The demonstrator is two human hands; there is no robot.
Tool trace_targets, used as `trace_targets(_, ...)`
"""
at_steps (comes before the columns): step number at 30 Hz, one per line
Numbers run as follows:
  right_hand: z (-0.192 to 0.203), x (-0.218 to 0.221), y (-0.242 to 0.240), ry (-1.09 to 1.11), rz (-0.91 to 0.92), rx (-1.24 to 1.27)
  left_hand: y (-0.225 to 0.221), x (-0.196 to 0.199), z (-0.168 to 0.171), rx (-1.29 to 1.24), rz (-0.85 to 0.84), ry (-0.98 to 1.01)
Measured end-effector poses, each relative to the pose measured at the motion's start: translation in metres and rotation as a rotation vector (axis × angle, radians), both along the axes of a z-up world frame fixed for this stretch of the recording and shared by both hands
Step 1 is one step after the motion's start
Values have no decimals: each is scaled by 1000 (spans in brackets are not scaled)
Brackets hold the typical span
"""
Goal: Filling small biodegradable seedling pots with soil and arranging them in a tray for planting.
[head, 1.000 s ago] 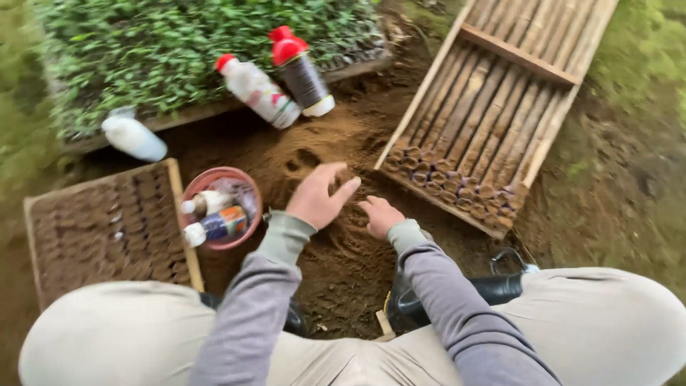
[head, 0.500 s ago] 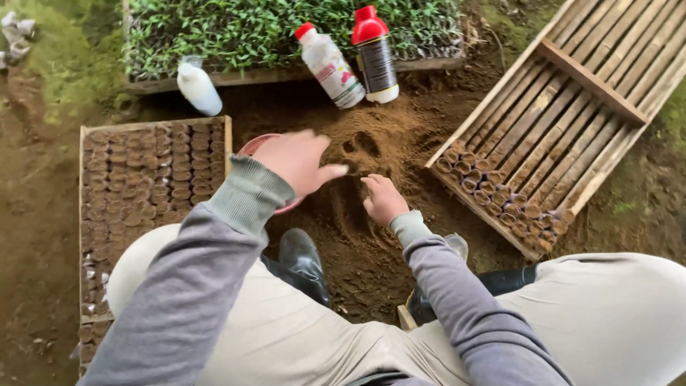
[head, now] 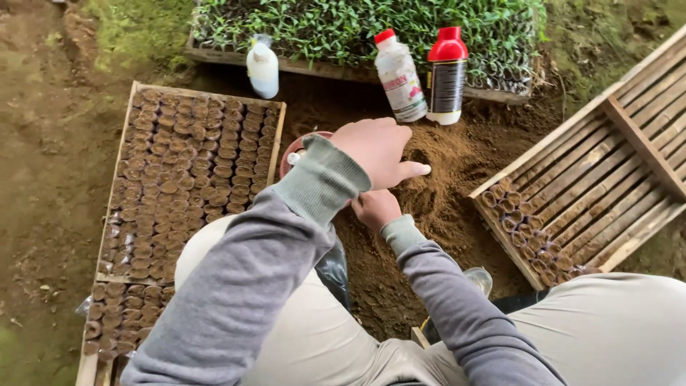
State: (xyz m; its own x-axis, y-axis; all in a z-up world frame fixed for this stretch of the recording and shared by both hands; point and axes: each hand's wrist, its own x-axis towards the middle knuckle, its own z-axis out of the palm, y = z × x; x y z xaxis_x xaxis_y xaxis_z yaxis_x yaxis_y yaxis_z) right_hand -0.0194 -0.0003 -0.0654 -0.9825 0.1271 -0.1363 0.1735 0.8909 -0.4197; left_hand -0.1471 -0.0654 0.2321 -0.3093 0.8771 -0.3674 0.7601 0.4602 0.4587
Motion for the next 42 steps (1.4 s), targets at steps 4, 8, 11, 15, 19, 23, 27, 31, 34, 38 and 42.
trace_targets(4, 0, -28, -13, -123, 48, 153, -8, -8, 12, -66, 25, -34)
trace_targets(8, 10, -37, -11, -217, 66, 21, -20, -13, 22, -46, 66, -48)
trace_targets(11, 26, -35, 5, -187, 34, -85, -22, -18, 16, -22, 110, -23)
trace_targets(15, 59, -11, 38, 292, -112, -229, -27, -20, 12, 15, 128, 42)
trace_targets(19, 189, 10, 76, 292, -206, -479, -18, -21, -6, 44, 189, 72)
trace_targets(23, 260, 43, 115, 299, -270, -609, -2, -3, -22, 421, 258, 45)
trace_targets(27, 302, 84, 131, 353, -331, -671, 20, 35, -14, 713, 318, -105)
trace_targets(31, 274, 103, 144, 574, -571, -980, 30, 68, -22, 781, 371, -415)
trace_targets(34, 264, 110, 159, 686, -570, -1108, 34, 86, -22, 760, 433, -542)
trace_targets(38, 252, 112, 156, 707, -569, -1245, 43, 90, -21, 754, 451, -607)
trace_targets(42, 239, 117, 157, 752, -540, -1311, 54, 90, -29, 804, 519, -729)
